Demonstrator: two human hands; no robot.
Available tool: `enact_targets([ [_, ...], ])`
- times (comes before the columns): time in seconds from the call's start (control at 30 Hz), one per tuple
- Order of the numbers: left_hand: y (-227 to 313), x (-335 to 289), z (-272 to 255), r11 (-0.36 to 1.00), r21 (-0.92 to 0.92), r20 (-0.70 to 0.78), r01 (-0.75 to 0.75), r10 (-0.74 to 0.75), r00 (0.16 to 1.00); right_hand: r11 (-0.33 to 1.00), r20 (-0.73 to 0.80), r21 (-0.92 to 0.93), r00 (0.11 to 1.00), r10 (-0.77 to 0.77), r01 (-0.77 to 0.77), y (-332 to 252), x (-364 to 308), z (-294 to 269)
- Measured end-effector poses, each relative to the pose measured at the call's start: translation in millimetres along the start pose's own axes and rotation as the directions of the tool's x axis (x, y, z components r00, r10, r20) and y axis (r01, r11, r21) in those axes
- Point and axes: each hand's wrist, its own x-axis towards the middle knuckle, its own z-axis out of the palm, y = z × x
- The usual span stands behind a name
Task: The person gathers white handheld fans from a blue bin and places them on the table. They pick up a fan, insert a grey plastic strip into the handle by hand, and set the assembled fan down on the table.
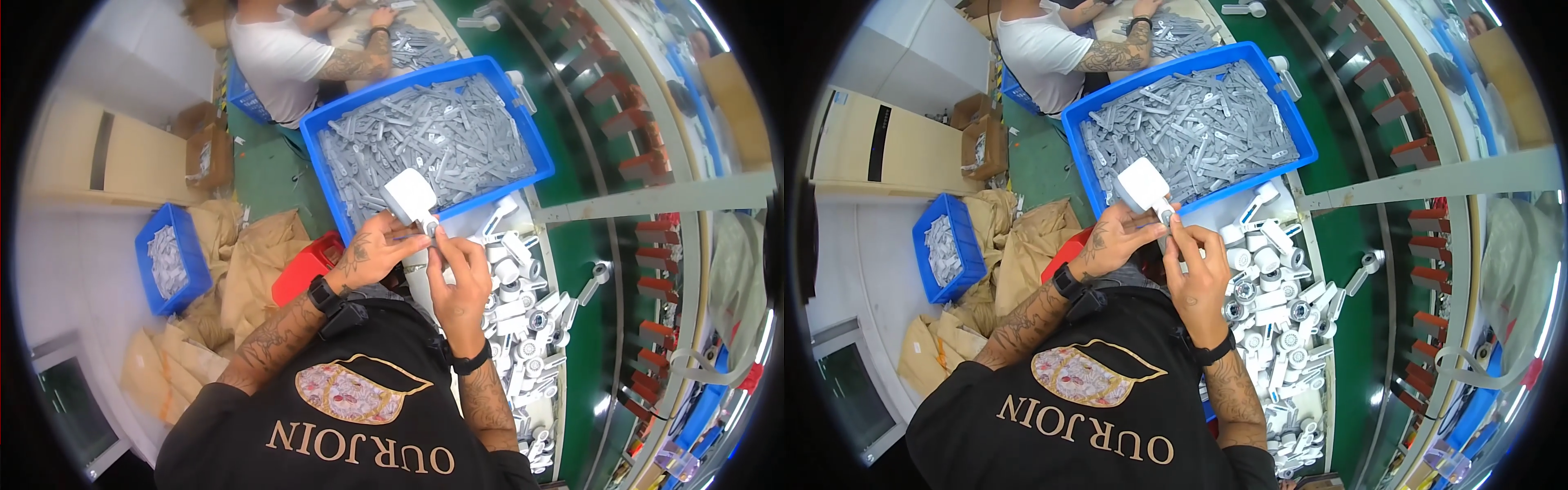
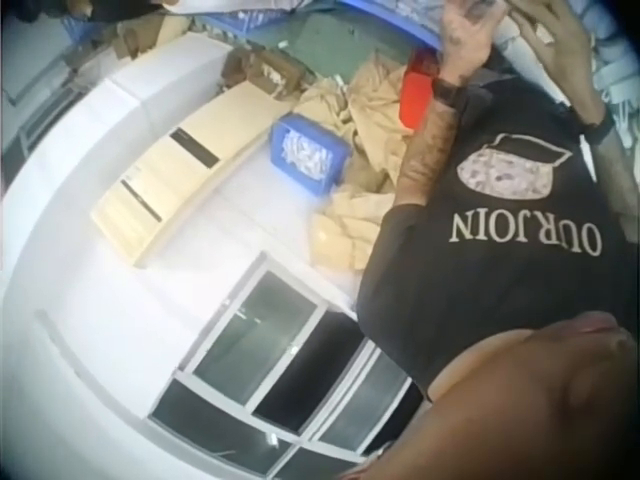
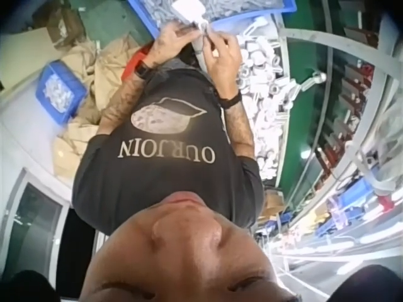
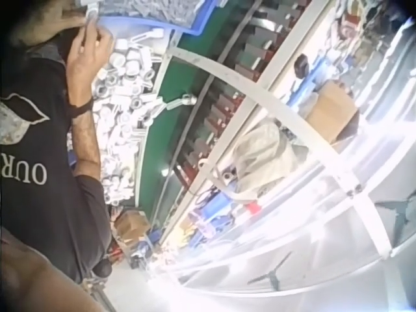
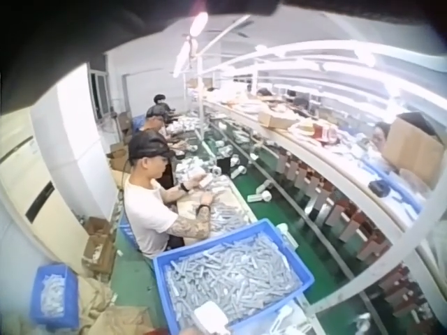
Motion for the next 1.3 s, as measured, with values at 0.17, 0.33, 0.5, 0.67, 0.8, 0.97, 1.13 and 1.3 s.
enact_targets([
  [0.17,6,13,13,1.0,-0.016,0.028,-0.025,0.025,0.999,1.0,-0.044,-0.009,0.999,0.017,-0.017,12,1,-5],
  [0.33,4,21,23,1.0,0.014,0.021,0.0,0.0,1.0,0.998,-0.022,0.019,0.998,0.065,-0.065,22,-2,-11],
  [0.5,2,31,34,0.997,-0.078,0.02,0.021,-0.02,1.0,0.997,-0.011,0.002,0.997,0.072,-0.072,29,-3,-18],
  [0.67,6,31,42,0.993,0.113,0.224,0.026,-0.051,0.973,0.645,0.258,0.593,0.872,0.415,-0.483,52,-2,-28],
  [0.8,10,39,45,0.953,0.301,0.316,0.045,-0.144,0.938,0.279,0.555,0.66,0.702,0.446,-0.698,62,-8,-38],
  [0.97,-26,69,63,0.97,0.194,0.356,0.149,-0.211,0.91,0.254,0.476,0.668,0.665,0.576,-0.699,98,-38,-31],
  [1.13,-46,89,84,0.863,0.469,0.485,-0.189,-0.072,0.872,-0.138,0.402,0.809,0.366,0.839,-0.571,141,-49,-57],
  [1.3,-121,105,64,0.657,0.739,0.23,-0.148,-0.04,0.972,0.137,-0.018,0.843,0.228,0.974,-0.52,301,-44,-110],
])
